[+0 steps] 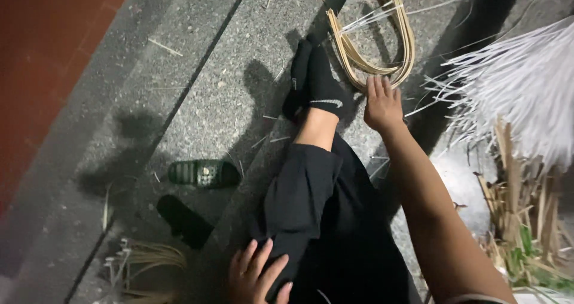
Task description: The person is seen sitting on the floor weaving components for a basket or similar bamboo/wood product using thin strips of material.
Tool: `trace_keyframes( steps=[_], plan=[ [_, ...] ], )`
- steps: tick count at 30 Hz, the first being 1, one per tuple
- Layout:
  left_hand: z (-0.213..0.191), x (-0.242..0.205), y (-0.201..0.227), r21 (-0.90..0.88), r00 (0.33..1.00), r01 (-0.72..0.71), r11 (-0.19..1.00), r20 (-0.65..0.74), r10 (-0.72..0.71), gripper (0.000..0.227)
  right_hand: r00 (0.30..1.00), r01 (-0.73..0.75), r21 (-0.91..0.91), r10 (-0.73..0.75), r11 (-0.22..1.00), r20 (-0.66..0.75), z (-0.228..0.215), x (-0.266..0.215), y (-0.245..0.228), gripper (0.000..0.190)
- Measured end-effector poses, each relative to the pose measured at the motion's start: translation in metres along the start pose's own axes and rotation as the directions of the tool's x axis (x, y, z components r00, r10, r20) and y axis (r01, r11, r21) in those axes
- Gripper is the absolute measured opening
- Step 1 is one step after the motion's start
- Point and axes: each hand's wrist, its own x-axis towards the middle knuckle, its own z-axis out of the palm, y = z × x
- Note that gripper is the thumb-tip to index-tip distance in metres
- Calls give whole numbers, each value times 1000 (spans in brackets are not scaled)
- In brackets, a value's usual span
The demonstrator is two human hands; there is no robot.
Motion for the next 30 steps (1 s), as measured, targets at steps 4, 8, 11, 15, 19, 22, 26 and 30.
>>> trace_keyframes(
  steps=[4,8,11,15,19,22,26,30],
  plan=[
    [12,-3,-14,32,998,10,999,69,-12,46,995,-60,-95,68,994,78,26,-6,9,74],
    [-11,12,1,52,982,120,991,143,-126,44,911,-222,21,199,975,360,-52,-25,-5,36],
    [-31,34,28,119,959,184,976,198,-205,49,943,-325,447,252,834,216,-109,-39,-8,31],
    [-42,72,95,-97,977,163,982,-120,-174,94,970,-209,955,171,209,175,-256,-122,-75,37],
    [-53,94,163,-264,945,-51,963,-323,-39,106,981,-169,985,-87,39,172,-320,-269,-137,42],
    [-43,57,184,-482,992,118,868,16,-126,43,974,-177,955,-179,-238,136,-328,-347,-144,37],
    [-37,2,198,-571,976,-96,815,106,189,33,932,-266,912,324,314,160,-317,-400,-109,33],
    [-42,-75,185,-553,851,-213,806,300,431,32,933,-100,807,336,582,-127,-322,-393,-93,106]
  ],
)
